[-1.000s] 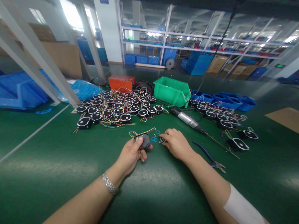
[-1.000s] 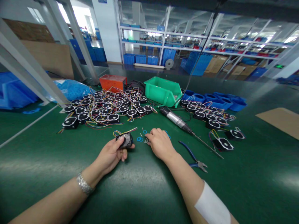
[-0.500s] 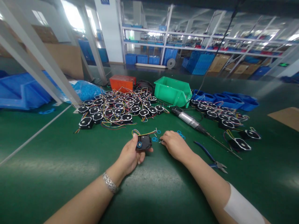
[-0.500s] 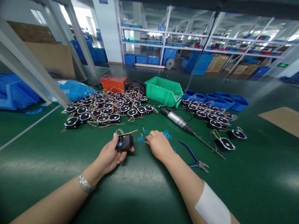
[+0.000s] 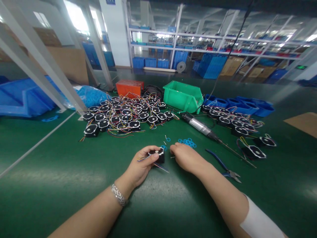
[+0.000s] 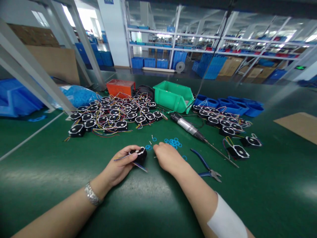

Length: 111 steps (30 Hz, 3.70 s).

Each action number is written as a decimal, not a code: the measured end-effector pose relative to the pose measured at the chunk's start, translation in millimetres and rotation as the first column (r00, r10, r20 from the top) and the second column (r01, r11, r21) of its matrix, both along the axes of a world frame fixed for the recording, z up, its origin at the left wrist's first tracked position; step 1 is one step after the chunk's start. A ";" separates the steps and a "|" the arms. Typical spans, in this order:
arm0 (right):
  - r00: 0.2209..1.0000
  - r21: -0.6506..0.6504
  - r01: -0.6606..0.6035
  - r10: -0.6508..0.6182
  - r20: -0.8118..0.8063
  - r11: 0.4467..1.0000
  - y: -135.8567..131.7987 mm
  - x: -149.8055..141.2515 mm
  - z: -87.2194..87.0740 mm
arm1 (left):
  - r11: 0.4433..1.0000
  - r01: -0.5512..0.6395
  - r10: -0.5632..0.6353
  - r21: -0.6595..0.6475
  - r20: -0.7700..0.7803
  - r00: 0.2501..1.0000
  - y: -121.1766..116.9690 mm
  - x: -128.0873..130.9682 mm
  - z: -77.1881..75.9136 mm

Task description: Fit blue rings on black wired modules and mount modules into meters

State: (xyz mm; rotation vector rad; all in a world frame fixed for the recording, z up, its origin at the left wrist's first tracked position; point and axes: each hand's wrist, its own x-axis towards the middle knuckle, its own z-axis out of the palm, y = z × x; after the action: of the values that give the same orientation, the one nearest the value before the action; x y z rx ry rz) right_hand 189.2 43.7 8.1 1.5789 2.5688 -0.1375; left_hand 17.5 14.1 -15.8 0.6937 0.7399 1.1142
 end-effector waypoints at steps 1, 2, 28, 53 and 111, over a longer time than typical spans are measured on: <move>1.000 -0.024 0.007 -0.007 -0.010 1.000 1.0 2.5 -0.6 | 1.000 -0.003 0.003 0.016 -0.024 1.000 -0.8 0.4 -0.1; 1.000 -0.041 0.012 -0.013 -0.019 0.999 1.9 4.7 -1.3 | 0.999 -0.003 0.005 0.033 -0.049 0.999 -1.5 0.7 -0.1; 0.580 -0.060 0.243 -0.194 -0.791 0.968 -28.4 -26.3 -9.7 | 0.993 -0.082 0.085 0.084 -0.036 0.996 0.5 1.9 -3.0; 0.469 0.030 0.303 -0.122 -0.875 0.952 -21.3 -19.4 -6.1 | 0.990 0.120 -0.117 -0.075 0.052 0.992 -1.3 -5.0 4.7; 0.281 -0.605 -0.043 -0.572 -0.771 0.795 -18.4 -16.2 8.9 | 0.976 0.214 -0.207 0.028 -0.155 0.966 -0.2 -3.2 -4.7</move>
State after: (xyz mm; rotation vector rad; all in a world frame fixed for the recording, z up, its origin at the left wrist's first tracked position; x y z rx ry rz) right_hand 173.0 25.4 17.0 1.9815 2.2670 -2.2669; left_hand 14.3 13.9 -20.5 0.8818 0.7520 0.8925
